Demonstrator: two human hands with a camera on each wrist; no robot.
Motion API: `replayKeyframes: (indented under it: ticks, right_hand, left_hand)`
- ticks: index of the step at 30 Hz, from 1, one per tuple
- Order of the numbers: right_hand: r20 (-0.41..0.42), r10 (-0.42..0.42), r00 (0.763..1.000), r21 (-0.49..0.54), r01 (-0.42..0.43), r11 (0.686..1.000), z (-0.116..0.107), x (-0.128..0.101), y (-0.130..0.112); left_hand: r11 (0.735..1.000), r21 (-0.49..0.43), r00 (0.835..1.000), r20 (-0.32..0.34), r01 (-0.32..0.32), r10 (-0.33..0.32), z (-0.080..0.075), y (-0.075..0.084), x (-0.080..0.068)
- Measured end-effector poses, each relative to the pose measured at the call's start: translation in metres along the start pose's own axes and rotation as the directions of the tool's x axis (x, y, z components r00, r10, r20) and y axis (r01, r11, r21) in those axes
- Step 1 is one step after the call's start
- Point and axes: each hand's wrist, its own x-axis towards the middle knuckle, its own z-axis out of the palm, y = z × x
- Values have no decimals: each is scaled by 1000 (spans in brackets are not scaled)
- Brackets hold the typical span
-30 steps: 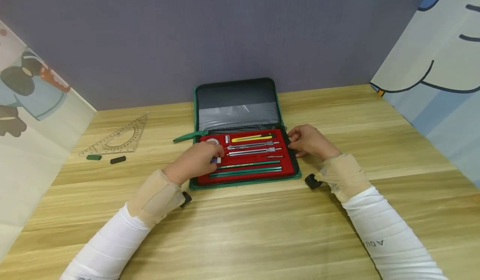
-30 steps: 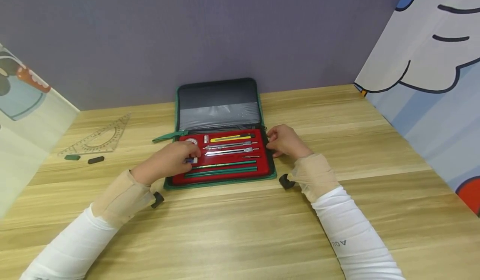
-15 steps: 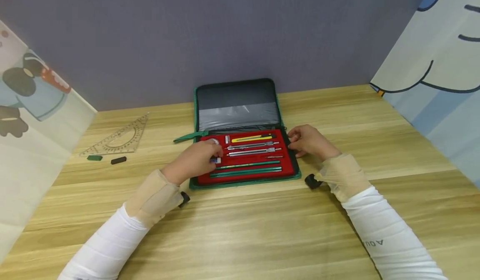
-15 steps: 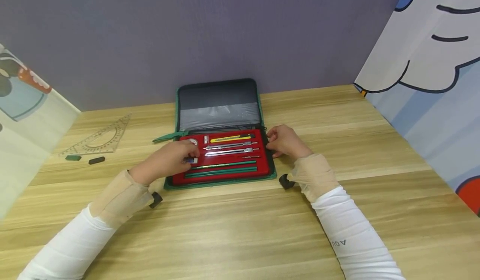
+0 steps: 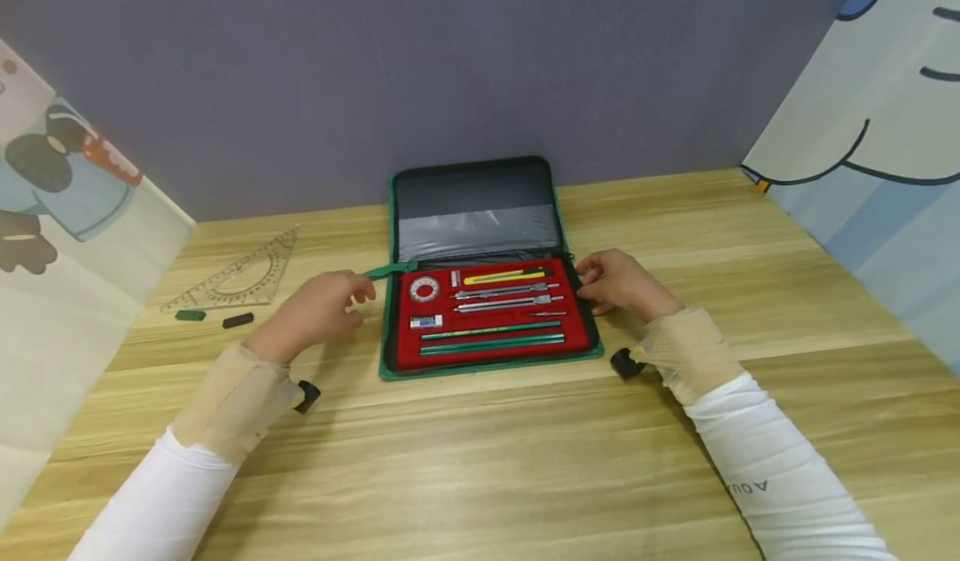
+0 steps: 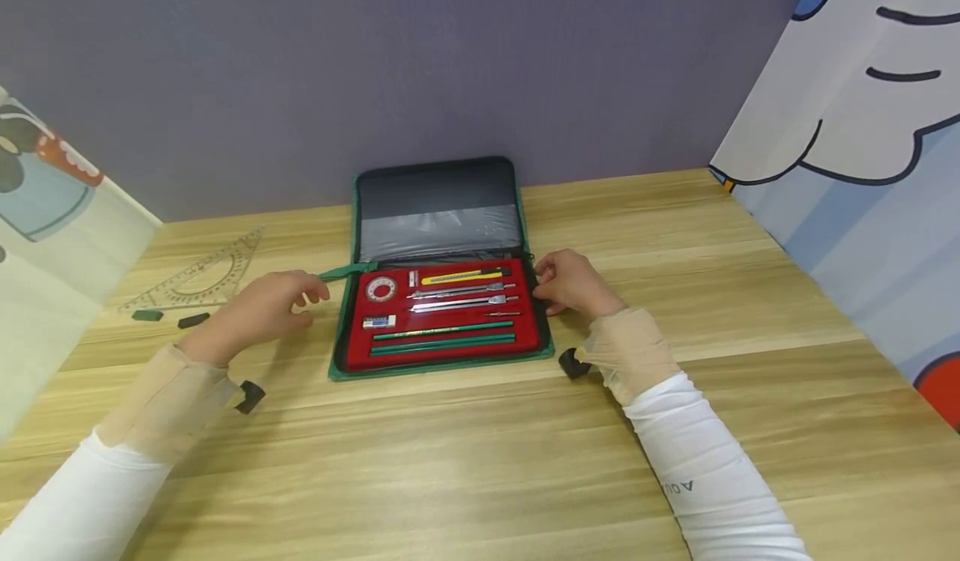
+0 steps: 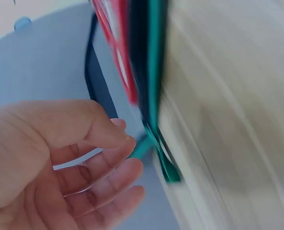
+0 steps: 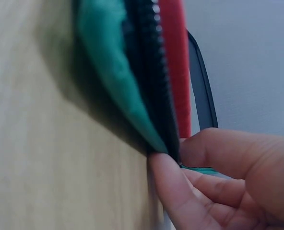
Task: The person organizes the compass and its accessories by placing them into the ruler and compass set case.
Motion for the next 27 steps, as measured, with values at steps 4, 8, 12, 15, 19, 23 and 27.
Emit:
replayKeyframes:
  ticks: [4,8,12,15,19,23,27]
  right_hand:
    - [-8,-11,1000,-3,11,1000,0,0,0]
    - [-8,-12,1000,1,12,1000,0,0,1]
    - [-9,-13,1000,6,13,1000,1,-1,1]
    - [-13,-16,1000,7,16,1000,1,-1,1]
    - [-13,-15,1000,2,15,1000,2,-1,2]
    - [-9,-14,1000,7,14,1000,2,-1,2]
    - [-17,-15,1000,14,15,1000,2,-1,2]
  left_hand:
    - [999,-14,1000,0,31,-31,-9,-26,-16]
    - [996,-11,996,8,92,-92,-16,-55,-31]
    - [988,1,988,30,153,-153,-21,-82,-43]
    - [983,-1,982,48,185,-185,-20,-98,-49]
    - [977,-17,977,44,212,-211,-17,-111,-53]
    - [975,-23,975,29,222,-222,-14,-119,-56]
    - [973,-21,973,27,228,-227,-13,-124,-59]
